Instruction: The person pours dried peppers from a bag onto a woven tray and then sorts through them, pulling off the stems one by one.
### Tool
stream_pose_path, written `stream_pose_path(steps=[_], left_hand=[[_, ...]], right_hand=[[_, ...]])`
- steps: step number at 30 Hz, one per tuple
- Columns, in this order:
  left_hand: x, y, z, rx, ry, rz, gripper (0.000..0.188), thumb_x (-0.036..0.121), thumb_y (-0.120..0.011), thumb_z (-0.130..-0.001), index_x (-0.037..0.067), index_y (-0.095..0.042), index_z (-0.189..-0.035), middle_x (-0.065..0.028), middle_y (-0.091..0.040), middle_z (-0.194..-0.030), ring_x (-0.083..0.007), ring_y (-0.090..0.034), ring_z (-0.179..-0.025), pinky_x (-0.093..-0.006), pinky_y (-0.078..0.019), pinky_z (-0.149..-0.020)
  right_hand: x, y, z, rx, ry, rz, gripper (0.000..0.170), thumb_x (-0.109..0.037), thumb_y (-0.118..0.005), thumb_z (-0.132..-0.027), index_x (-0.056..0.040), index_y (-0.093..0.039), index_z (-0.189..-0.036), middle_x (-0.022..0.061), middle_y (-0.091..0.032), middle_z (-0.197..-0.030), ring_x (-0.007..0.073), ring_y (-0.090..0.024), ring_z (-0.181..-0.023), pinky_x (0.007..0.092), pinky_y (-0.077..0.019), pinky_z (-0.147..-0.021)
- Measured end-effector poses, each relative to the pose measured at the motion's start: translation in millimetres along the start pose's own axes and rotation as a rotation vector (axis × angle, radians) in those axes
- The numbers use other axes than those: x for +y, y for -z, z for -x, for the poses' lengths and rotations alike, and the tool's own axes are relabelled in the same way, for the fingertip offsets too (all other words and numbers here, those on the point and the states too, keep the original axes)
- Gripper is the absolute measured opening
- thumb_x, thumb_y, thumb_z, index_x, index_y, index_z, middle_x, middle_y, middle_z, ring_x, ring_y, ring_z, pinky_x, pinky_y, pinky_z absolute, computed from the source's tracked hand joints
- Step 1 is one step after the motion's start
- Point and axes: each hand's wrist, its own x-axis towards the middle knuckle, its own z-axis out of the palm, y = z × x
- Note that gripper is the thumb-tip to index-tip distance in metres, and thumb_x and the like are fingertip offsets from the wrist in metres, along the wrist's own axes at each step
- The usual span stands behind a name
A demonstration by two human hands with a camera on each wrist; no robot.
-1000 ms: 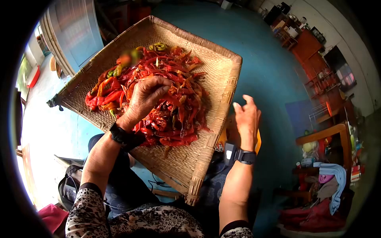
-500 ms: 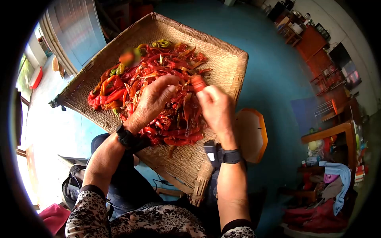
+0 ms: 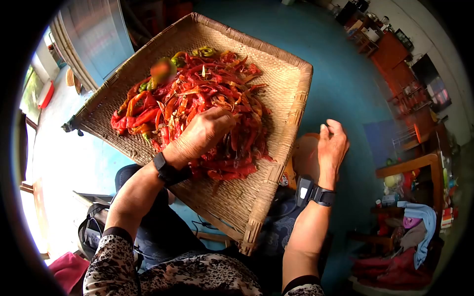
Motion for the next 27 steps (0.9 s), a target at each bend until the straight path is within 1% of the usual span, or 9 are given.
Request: stream_pose_path(steps=[2, 4, 7, 9, 15, 17, 21, 23, 27], left_hand=[[6.0, 9.5, -4.4, 0.148, 0.052, 0.222, 0.011, 0.003, -0.064, -0.085, 0.003, -0.062, -0.097, -0.0119, -0.063, -0.091, -0.0275, -0.065, -0.08, -0.0342, -0.0538, -0.069], [10.4, 16.8, -6.1, 0.171, 0.067, 0.302, 0.011, 0.005, -0.064, -0.086, 0.003, -0.063, -0.096, -0.011, -0.064, -0.092, -0.0251, -0.065, -0.082, -0.0332, -0.0535, -0.071], [9.0, 17.2, -4.1, 0.186, 0.118, 0.422, 0.011, 0.009, -0.065, -0.087, 0.002, -0.063, -0.095, -0.0083, -0.066, -0.094, -0.0182, -0.065, -0.086, -0.03, -0.0527, -0.073], [10.7, 19.1, -2.2, 0.137, 0.16, 0.501, 0.01, 0.008, -0.065, -0.087, 0.002, -0.063, -0.094, -0.0078, -0.066, -0.093, -0.0165, -0.064, -0.086, -0.029, -0.0524, -0.075], [8.4, 17.6, 0.0, 0.126, 0.294, 0.776, 0.022, 0.01, -0.065, -0.087, 0.002, -0.061, -0.107, -0.008, -0.063, -0.096, -0.0147, -0.062, -0.088, -0.0275, -0.0514, -0.076], [13.9, 25.1, -4.3, 0.15, 0.207, 0.408, 0.033, 0.008, -0.068, -0.082, 0.003, -0.059, -0.113, -0.0143, -0.063, -0.098, -0.0305, -0.063, -0.086, -0.0365, -0.0531, -0.077], [1.3, 4.5, 8.6, -0.071, -0.059, -0.115, 0.041, 0.008, -0.067, -0.075, 0.007, -0.059, -0.115, -0.0118, -0.056, -0.12, -0.031, -0.054, -0.101, -0.0377, -0.049, -0.085], [0.4, -5.7, 16.2, -0.095, -0.097, -0.194, 0.043, 0.009, -0.065, -0.072, 0.009, -0.06, -0.114, -0.0103, -0.051, -0.126, -0.0284, -0.051, -0.105, -0.0366, -0.0471, -0.086], [4.4, -5.2, 15.6, -0.228, -0.123, -0.412, 0.033, 0.012, -0.061, -0.073, 0.01, -0.061, -0.106, -0.0106, -0.051, -0.122, -0.0271, -0.049, -0.107, -0.0364, -0.045, -0.085]], right_hand=[[-9.6, -13.1, 2.0, -0.146, -0.021, -0.498, 0.026, -0.011, -0.065, -0.086, -0.0001, -0.062, -0.11, 0.0053, -0.065, -0.087, 0.0079, -0.057, -0.073, 0.0241, -0.048, -0.065], [-53.2, -16.4, 12.0, -0.302, 0.057, -0.55, 0.034, -0.012, -0.067, -0.084, -0.0023, -0.061, -0.116, 0.0035, -0.065, -0.087, 0.0053, -0.053, -0.068, 0.0224, -0.0468, -0.064], [-99.3, -28.1, 27.1, -0.583, 0.213, -0.592, 0.043, -0.009, -0.069, -0.081, -0.0054, -0.058, -0.123, 0.0061, -0.066, -0.099, 0.0135, -0.061, -0.068, 0.0288, -0.0507, -0.065], [-106.0, -47.6, 33.1, -0.466, 0.481, -0.576, 0.037, -0.006, -0.066, -0.083, -0.0046, -0.059, -0.119, 0.012, -0.066, -0.094, 0.0231, -0.066, -0.074, 0.0333, -0.0516, -0.065], [-117.2, -45.0, 34.3, -0.532, 0.322, -0.502, 0.018, -0.007, -0.063, -0.085, -0.0044, -0.062, -0.102, 0.0175, -0.065, -0.081, 0.0319, -0.066, -0.074, 0.0369, -0.0506, -0.063], [-110.4, -32.9, 20.9, -0.392, 0.222, -0.405, 0.012, -0.011, -0.062, -0.086, -0.0031, -0.062, -0.095, 0.0161, -0.064, -0.075, 0.0216, -0.063, -0.064, 0.0328, -0.0484, -0.058], [-53.6, -19.0, -5.7, -0.035, 0.17, -0.173, 0.013, -0.013, -0.059, -0.088, -0.0015, -0.061, -0.094, 0.0167, -0.064, -0.074, 0.0269, -0.064, -0.065, 0.0368, -0.0479, -0.06], [-26.9, -8.1, -7.6, -0.062, 0.04, -0.048, 0.019, -0.017, -0.058, -0.09, -0.0025, -0.062, -0.101, 0.0089, -0.063, -0.072, 0.0192, -0.059, -0.066, 0.0341, -0.046, -0.062], [-13.6, 11.4, -3.2, -0.189, -0.109, 0.392, 0.023, -0.019, -0.059, -0.088, -0.0024, -0.062, -0.104, 0.0142, -0.068, -0.084, 0.0357, -0.064, -0.081, 0.0433, -0.0479, -0.068]])
